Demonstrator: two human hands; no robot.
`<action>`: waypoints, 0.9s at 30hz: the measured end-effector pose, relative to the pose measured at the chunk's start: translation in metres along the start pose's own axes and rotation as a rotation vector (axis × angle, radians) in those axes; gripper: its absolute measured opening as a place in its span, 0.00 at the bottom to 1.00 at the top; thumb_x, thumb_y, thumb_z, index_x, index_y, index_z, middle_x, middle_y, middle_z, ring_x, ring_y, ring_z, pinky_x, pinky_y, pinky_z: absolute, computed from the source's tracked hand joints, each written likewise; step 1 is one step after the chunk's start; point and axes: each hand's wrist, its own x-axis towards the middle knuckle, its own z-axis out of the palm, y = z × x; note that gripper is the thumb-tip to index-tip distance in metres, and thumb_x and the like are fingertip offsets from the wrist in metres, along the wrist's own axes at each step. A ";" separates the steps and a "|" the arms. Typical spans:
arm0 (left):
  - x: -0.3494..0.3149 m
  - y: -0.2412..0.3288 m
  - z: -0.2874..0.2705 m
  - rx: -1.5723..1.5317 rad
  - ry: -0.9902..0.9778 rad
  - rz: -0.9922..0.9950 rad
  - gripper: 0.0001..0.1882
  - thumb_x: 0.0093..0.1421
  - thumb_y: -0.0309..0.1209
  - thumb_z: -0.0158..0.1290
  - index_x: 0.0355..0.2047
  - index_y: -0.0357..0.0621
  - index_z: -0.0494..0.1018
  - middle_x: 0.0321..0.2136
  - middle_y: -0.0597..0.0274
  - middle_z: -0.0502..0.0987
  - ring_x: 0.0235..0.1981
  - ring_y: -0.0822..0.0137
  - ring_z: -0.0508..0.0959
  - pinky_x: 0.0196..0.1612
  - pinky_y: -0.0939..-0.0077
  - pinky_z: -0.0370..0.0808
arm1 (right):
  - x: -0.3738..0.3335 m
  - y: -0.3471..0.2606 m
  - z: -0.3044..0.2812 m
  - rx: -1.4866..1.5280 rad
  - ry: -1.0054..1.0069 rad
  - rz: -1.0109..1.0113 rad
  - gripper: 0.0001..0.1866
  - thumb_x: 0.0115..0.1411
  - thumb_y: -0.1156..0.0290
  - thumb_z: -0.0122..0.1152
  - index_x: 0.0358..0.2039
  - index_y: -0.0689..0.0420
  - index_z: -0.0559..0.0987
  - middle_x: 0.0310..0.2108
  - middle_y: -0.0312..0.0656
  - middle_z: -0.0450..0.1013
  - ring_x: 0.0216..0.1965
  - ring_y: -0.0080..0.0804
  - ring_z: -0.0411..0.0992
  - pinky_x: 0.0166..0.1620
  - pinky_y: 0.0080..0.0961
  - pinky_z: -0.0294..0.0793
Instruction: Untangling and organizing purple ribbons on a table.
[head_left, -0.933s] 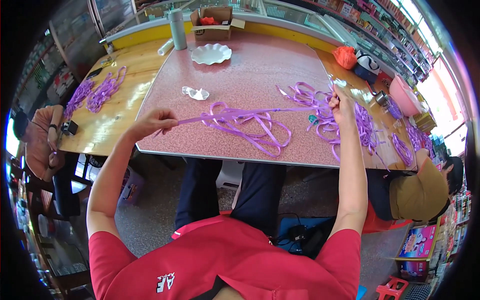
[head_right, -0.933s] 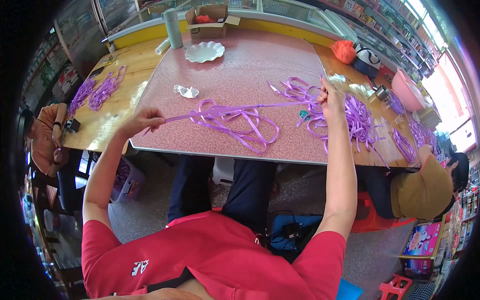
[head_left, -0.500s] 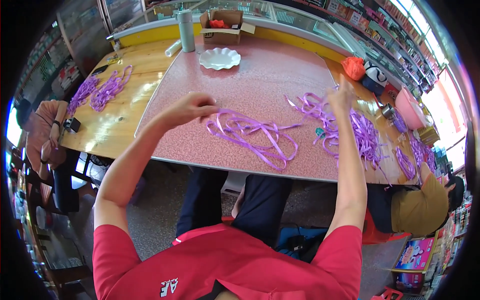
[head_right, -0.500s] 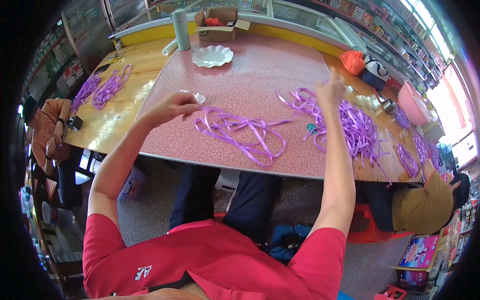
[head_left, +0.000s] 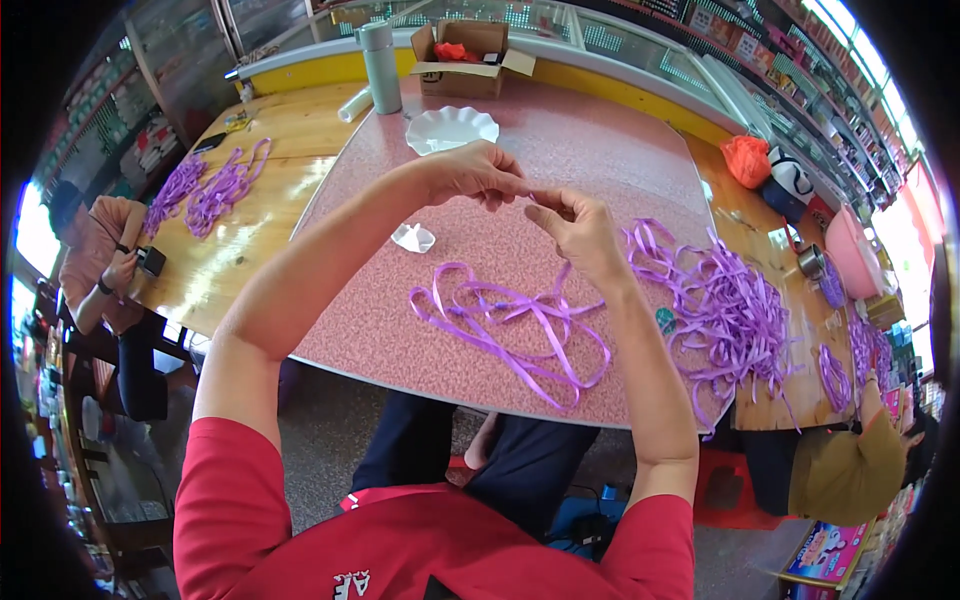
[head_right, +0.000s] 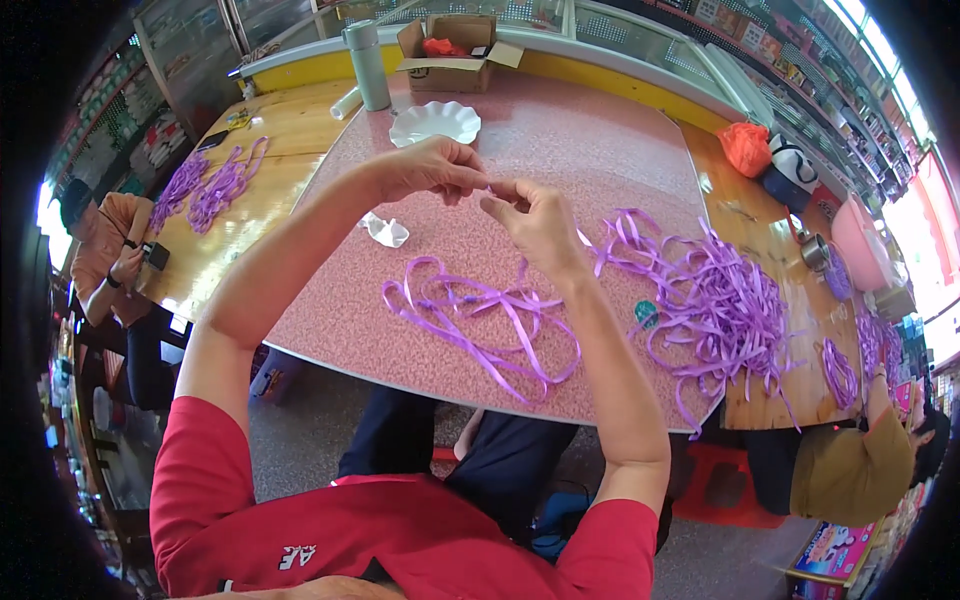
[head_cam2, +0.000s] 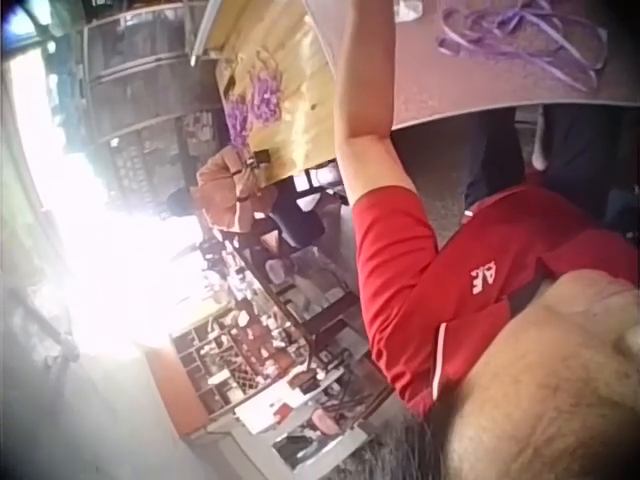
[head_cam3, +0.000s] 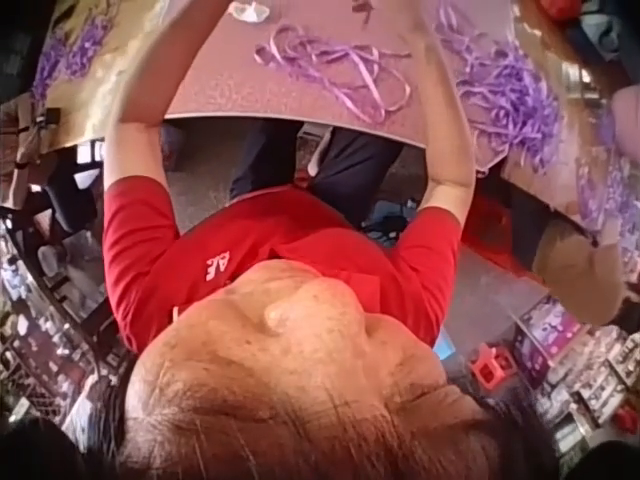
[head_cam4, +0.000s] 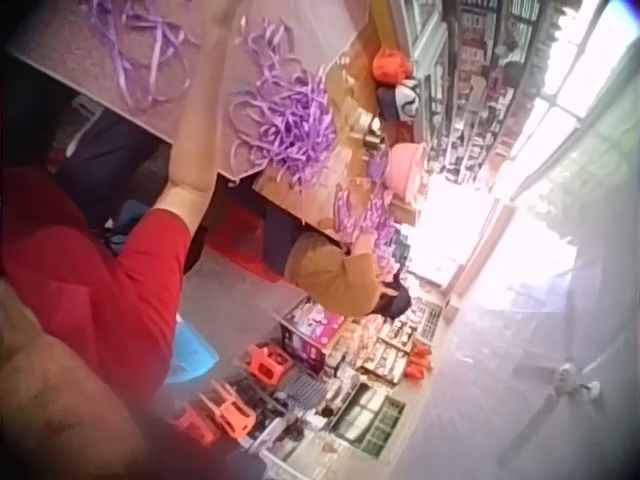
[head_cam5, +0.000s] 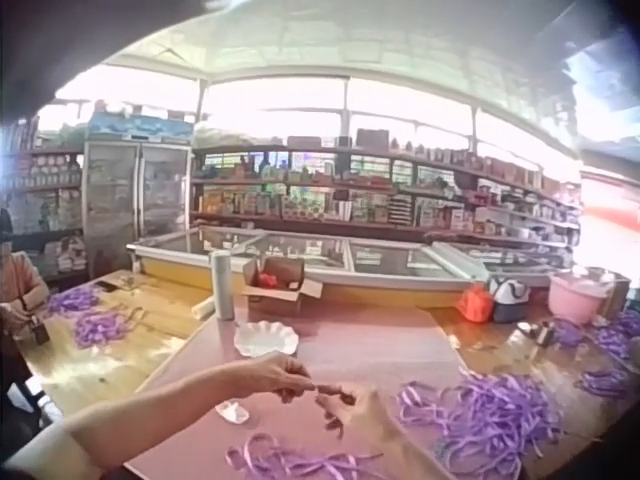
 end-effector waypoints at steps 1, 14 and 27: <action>0.005 -0.006 -0.002 0.019 -0.008 -0.010 0.12 0.58 0.37 0.63 0.33 0.40 0.78 0.22 0.67 0.76 0.22 0.76 0.75 0.26 0.83 0.70 | 0.004 0.005 0.002 -0.048 0.064 -0.052 0.12 0.61 0.68 0.65 0.43 0.60 0.82 0.24 0.31 0.75 0.23 0.17 0.67 0.27 0.18 0.69; 0.067 -0.139 -0.158 1.097 0.736 -0.053 0.12 0.59 0.40 0.49 0.38 0.58 0.82 0.46 0.59 0.78 0.53 0.53 0.73 0.51 0.54 0.70 | 0.032 0.132 0.002 -0.157 0.282 -0.108 0.08 0.60 0.70 0.64 0.33 0.63 0.81 0.23 0.30 0.73 0.25 0.15 0.67 0.29 0.18 0.67; 0.086 -0.102 -0.114 1.146 0.728 0.401 0.07 0.58 0.35 0.56 0.31 0.46 0.76 0.46 0.59 0.76 0.55 0.57 0.68 0.54 0.50 0.62 | 0.024 0.125 -0.001 -0.109 0.238 -0.048 0.06 0.61 0.72 0.63 0.34 0.62 0.81 0.23 0.28 0.71 0.25 0.13 0.64 0.27 0.16 0.62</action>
